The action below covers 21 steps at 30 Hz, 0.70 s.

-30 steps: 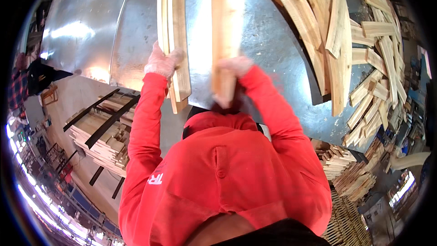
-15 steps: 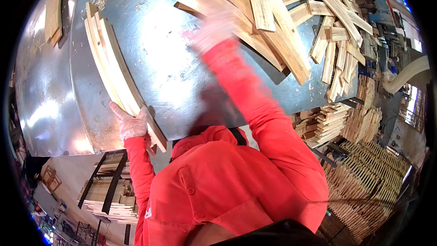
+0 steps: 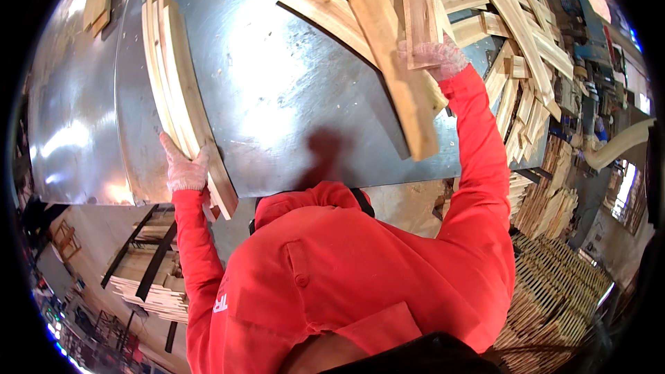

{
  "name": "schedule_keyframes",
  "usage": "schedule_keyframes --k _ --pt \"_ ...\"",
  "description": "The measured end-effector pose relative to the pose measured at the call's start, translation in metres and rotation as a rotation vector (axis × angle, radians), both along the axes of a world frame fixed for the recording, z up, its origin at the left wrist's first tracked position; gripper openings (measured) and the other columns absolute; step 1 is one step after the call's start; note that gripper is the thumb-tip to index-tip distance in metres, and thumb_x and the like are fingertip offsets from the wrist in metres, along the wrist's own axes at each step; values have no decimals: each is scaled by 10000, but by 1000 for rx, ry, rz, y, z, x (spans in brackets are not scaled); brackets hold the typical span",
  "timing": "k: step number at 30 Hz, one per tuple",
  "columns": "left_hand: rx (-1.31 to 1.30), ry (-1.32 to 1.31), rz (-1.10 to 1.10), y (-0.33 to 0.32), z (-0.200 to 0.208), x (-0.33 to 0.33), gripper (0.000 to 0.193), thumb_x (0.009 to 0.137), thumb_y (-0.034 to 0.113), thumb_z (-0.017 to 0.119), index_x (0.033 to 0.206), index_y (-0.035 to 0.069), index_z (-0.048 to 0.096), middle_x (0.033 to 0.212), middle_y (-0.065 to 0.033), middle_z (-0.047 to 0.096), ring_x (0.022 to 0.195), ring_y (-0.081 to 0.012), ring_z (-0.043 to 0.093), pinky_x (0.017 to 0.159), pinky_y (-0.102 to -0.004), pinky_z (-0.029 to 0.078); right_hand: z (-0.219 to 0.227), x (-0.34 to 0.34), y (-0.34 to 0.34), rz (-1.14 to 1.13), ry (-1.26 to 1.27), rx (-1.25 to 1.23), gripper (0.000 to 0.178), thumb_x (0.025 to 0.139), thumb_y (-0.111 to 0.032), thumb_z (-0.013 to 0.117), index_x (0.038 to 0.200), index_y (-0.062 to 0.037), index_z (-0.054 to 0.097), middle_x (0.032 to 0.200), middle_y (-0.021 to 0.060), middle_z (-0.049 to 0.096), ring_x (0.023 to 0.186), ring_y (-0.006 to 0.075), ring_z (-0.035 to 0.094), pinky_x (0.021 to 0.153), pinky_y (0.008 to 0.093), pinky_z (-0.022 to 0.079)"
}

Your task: The person sorts wooden planks on a metal table, picking them up one by one and stacking them into a neat pile. The person handles the wood by hand, organizing the pieces from a scattered pile into a structured stack.

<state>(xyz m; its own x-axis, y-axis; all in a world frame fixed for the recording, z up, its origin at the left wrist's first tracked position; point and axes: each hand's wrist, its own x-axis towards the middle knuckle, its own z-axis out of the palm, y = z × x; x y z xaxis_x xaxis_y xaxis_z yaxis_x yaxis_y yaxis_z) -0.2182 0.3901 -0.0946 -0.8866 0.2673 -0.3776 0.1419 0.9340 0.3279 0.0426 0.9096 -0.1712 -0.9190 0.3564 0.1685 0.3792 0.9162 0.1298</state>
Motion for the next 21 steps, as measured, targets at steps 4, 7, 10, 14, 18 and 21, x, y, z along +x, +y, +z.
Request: schedule_keyframes --k 4,7,10,14,18,21 --pt "71 10 39 -12 -7 0 1056 761 335 706 1520 90 13 1476 -251 338 1309 -375 427 1040 -397 386 40 -64 -143 -378 258 -978 662 754 -219 709 1304 -54 381 1198 214 507 1038 310 557 870 404 490" --pt "107 -22 76 -8 2 2 1065 762 402 705 1519 83 27 1478 -258 322 1299 -399 422 1042 -414 385 36 -98 -314 20 413 -1139 965 724 -300 706 1486 -20 183 1406 287 364 1265 409 425 1073 437 369" --pt "373 8 123 -13 -13 3 1118 732 524 702 1518 75 46 1487 -265 275 1307 -432 387 1055 -439 372 72 -131 -403 -10 -361 -1335 1050 767 -544 640 1505 -31 97 1493 286 234 1389 416 261 1141 446 244" --pt "-162 213 19 18 4 28 1107 718 523 720 1507 65 93 1489 -253 234 1349 -405 320 1045 -467 376 123 -128 -328 128 -204 -1059 758 798 -507 614 1329 13 463 1274 236 515 1204 358 491 961 449 437" --pt "-200 164 51 26 11 27 1103 703 490 744 1504 82 106 1445 -275 283 1319 -413 353 1040 -464 380 26 -5 -176 -534 -139 238 977 649 -650 676 1361 -18 454 1319 289 509 1225 407 494 1061 520 311" --pt "-118 187 74 14 5 24 1066 707 446 761 1492 71 145 1404 -273 335 1273 -424 393 1037 -461 383 77 -8 -175 -655 -132 -305 724 746 -379 639 1355 -46 433 1258 256 537 1189 372 511 1005 448 397"
